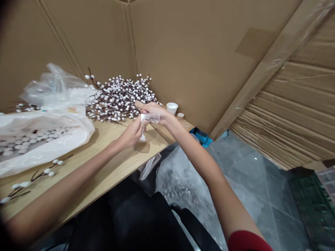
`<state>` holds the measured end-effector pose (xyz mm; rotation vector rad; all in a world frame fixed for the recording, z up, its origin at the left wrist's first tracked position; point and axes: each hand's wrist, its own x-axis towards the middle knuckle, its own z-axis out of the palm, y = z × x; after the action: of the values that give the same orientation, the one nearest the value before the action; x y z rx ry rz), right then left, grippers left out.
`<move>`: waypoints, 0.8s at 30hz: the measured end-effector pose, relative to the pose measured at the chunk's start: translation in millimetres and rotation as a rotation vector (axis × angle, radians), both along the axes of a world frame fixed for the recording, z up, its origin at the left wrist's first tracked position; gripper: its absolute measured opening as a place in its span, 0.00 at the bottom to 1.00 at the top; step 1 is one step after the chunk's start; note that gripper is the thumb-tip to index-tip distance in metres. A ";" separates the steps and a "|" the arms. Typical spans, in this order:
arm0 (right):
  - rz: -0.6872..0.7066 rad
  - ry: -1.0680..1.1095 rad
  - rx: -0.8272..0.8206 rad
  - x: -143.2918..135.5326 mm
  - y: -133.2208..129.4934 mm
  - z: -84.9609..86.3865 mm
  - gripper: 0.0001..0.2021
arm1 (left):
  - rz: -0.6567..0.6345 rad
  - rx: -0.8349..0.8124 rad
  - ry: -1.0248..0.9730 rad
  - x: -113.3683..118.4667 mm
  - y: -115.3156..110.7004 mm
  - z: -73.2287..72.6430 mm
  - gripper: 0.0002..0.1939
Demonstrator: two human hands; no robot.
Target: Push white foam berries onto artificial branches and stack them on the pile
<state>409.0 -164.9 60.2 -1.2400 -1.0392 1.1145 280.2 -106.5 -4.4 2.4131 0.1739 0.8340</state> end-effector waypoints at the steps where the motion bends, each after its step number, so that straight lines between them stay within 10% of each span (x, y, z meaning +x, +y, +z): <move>1: 0.000 -0.001 -0.001 1.7 0.0 -1.9 0.24 | -0.002 0.004 0.004 1.0 -0.4 -0.8 0.07; 13: 0.041 0.036 -0.013 0.5 1.4 -18.3 0.24 | -0.009 -0.077 0.112 -9.3 0.9 -6.2 0.05; 24: 0.113 0.086 -0.010 9.1 10.1 -27.5 0.22 | -0.124 -0.255 0.126 -15.1 -1.2 17.6 0.21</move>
<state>418.2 -154.8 32.7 -1.1424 -1.0503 1.2501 265.0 -107.7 13.2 2.2108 0.1670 0.5673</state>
